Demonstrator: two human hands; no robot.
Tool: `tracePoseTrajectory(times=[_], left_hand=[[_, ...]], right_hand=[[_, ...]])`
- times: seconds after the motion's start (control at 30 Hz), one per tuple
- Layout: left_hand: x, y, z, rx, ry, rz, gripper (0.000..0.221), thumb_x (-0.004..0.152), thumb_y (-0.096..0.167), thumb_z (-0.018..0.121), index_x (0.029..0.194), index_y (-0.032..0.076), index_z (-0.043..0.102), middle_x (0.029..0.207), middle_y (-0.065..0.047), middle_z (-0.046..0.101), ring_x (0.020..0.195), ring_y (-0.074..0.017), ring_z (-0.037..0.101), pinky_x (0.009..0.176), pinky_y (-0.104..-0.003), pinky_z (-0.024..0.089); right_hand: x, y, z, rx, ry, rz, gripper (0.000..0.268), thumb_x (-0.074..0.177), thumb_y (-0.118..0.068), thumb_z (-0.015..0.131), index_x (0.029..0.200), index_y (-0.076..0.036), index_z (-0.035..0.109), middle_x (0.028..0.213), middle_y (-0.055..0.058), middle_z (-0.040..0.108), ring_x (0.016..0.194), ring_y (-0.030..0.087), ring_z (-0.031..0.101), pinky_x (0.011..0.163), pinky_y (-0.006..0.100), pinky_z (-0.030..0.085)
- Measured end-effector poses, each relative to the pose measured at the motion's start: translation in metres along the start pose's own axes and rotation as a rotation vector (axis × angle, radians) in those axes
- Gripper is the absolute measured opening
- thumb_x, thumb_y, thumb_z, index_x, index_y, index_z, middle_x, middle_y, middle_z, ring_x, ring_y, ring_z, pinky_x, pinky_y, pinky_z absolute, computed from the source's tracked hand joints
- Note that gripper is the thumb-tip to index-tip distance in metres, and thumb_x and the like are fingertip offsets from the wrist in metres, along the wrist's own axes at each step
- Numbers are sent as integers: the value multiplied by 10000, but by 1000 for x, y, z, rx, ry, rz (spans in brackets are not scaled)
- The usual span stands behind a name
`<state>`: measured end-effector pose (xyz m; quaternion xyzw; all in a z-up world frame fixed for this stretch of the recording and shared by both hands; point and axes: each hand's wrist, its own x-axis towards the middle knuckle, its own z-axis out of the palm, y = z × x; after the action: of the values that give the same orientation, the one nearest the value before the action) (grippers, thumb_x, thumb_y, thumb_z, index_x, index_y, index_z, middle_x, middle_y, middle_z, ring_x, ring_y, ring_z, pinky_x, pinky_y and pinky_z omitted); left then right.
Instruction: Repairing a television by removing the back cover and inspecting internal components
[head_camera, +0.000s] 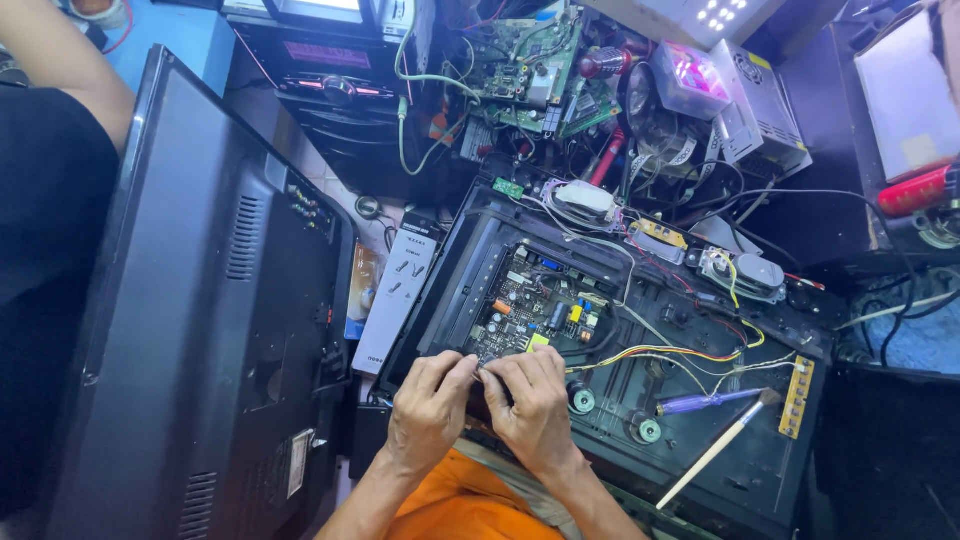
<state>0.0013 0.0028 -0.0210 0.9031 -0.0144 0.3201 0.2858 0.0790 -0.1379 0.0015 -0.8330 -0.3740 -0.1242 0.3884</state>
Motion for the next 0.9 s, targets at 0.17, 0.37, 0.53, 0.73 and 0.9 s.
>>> tracePoseTrajectory(times=[0.17, 0.37, 0.53, 0.73, 0.9], left_hand=[[3, -8, 0, 18, 17, 97, 201, 1023, 12, 548, 1158, -8, 695, 1064, -148, 696, 820, -293, 657, 774, -390, 558], [-1, -9, 3, 107, 13, 126, 204, 1017, 20, 544, 1146, -19, 697, 1071, -147, 715, 831, -280, 697, 777, -368, 583], [-1, -7, 2, 160, -9, 143, 252, 1015, 11, 487, 1154, -26, 695, 1103, -151, 717, 859, -277, 711, 809, -364, 590], [-4, -7, 3, 185, -41, 132, 302, 995, -17, 431, 1158, -33, 684, 1112, -151, 723, 887, -270, 716, 833, -354, 585], [-1, -6, 4, 217, -71, 138, 274, 972, 2, 446, 1126, -18, 672, 1071, -140, 713, 816, -262, 683, 771, -344, 562]], right_hand=[[9, -3, -9, 13, -68, 0, 72, 930, -190, 693, 915, -120, 682, 872, 16, 660, 806, 234, 574, 846, 412, 410], [13, -5, -12, -30, -163, -29, 144, 875, -203, 686, 987, -112, 690, 1024, 66, 611, 981, 278, 566, 930, 470, 413], [10, 2, -8, 20, -227, -58, 174, 897, -148, 643, 1035, -61, 704, 1121, 99, 689, 1199, 332, 625, 1063, 508, 393], [3, 2, -1, -88, -310, -135, 149, 964, -78, 573, 1076, -9, 644, 1156, 155, 661, 1233, 358, 618, 1129, 581, 375], [-7, 5, 10, -266, -332, -192, 232, 969, -58, 528, 1152, 41, 630, 1139, 162, 682, 1249, 339, 603, 1171, 605, 362]])
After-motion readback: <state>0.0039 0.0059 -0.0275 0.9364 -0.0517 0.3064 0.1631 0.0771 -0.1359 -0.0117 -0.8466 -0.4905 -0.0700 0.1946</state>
